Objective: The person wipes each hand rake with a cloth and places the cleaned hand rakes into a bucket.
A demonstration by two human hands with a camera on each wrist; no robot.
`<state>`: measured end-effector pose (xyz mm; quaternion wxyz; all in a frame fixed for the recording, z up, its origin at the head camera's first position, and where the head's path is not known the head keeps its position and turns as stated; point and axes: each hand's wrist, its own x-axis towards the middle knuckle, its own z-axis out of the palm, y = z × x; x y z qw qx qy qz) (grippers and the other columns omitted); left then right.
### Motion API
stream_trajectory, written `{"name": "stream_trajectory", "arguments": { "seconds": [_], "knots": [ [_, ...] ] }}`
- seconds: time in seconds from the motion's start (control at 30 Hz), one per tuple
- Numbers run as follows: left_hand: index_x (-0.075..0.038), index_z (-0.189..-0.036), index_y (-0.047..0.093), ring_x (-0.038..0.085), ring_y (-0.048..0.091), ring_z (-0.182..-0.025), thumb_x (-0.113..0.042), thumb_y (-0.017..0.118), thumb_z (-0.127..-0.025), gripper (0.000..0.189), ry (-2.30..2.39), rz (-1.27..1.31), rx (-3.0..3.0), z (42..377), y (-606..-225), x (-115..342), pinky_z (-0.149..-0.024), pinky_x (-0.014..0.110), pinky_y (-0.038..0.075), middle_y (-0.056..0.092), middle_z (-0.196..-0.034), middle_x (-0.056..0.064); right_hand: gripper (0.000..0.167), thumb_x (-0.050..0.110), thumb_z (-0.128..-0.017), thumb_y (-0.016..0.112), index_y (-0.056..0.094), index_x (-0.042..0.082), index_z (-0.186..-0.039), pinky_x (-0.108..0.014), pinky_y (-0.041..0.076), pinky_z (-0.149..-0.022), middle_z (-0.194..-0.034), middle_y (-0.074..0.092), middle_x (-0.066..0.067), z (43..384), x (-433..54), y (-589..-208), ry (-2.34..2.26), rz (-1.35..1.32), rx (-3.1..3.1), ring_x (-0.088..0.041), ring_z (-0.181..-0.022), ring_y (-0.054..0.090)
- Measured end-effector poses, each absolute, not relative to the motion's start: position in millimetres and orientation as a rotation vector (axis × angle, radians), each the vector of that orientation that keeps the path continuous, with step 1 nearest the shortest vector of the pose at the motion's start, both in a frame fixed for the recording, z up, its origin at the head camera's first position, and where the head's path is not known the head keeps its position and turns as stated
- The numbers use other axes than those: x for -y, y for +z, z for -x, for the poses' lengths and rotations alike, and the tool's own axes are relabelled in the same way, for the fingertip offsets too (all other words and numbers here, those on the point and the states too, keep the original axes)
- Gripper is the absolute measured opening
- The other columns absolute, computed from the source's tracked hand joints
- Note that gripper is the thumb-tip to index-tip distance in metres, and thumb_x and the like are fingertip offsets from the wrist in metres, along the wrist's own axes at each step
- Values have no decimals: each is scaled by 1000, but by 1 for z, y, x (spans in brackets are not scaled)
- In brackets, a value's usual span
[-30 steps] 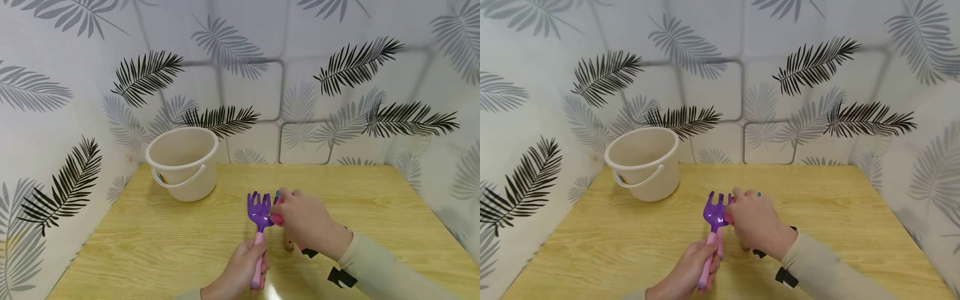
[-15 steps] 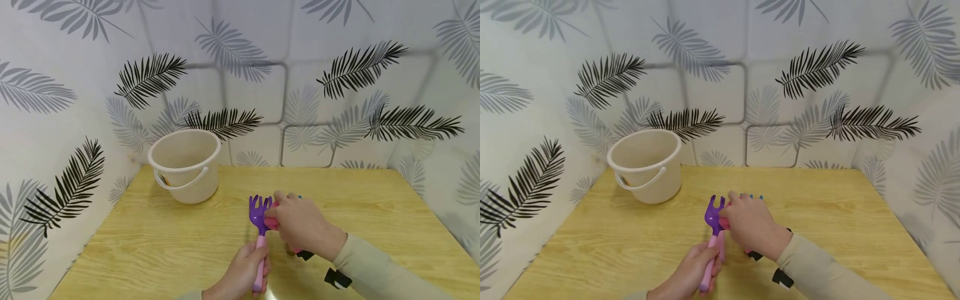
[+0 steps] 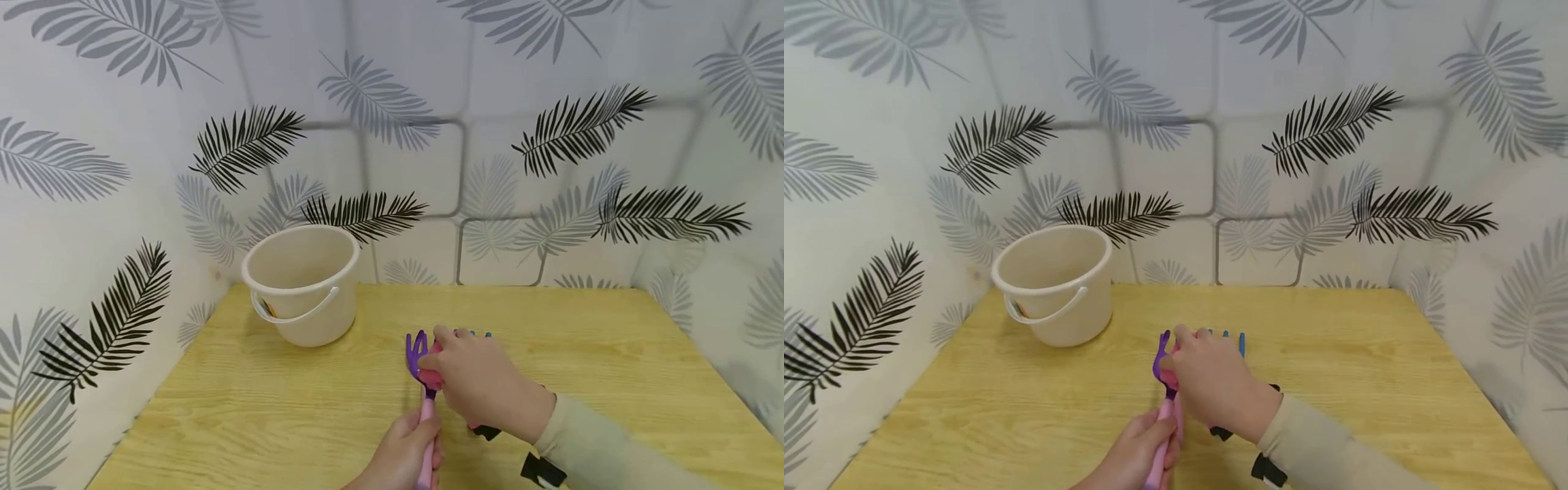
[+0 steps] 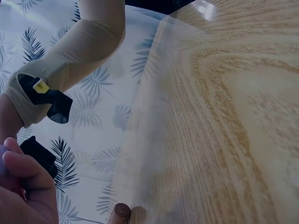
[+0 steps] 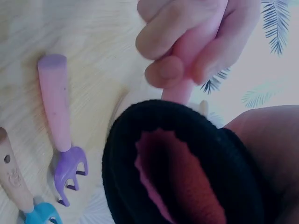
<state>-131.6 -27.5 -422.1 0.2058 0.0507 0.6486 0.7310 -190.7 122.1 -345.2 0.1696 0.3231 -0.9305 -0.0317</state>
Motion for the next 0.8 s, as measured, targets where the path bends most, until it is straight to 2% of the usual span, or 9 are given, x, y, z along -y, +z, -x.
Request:
{"name": "stream_trajectory", "arguments": {
  "seconds": [0.1, 0.2, 0.33, 0.53, 0.8],
  "knots": [
    [-3, -101, 49, 12, 47, -45, -25, 45, -104, 22, 2025, -123, -1817, 130, -423, 26, -43, 21, 44, 50, -66, 1, 28, 8, -74, 76, 76, 29, -92, -30, 44, -38, -86, 53, -3, 195, -121, -347, -105, -882, 2667, -21, -65, 53],
    [-4, -99, 49, 12, 48, -44, -24, 45, -104, 21, 2006, -115, -1825, 129, -423, 24, -42, 22, 45, 51, -66, 1, 27, 11, -76, 77, 77, 28, -98, -33, 52, -42, -96, 58, -6, 202, -122, -348, -152, -816, 2700, -24, -74, 60],
    [-5, -94, 51, 11, 49, -42, -25, 47, -103, 23, 1987, -120, -1845, 128, -422, 23, -40, 22, 44, 52, -66, 1, 29, 15, -78, 77, 77, 29, -104, -35, 56, -44, -109, 62, -9, 208, -124, -350, -204, -741, 2721, -29, -85, 65],
    [-5, -90, 52, 11, 49, -40, -26, 46, -103, 26, 1971, -142, -1879, 129, -417, 24, -34, 21, 39, 54, -64, 1, 29, 16, -77, 79, 76, 28, -104, -36, 55, -44, -106, 61, -10, 206, -127, -348, -226, -751, 2668, -30, -83, 65],
    [-9, -89, 49, 12, 47, -40, -27, 44, -104, 23, 2017, -128, -1833, 136, -420, 27, -32, 19, 33, 50, -65, 0, 36, 8, -73, 73, 77, 32, -99, -32, 45, -39, -91, 57, -4, 191, -121, -342, -117, -859, 2721, -22, -67, 56]
  ]
}}
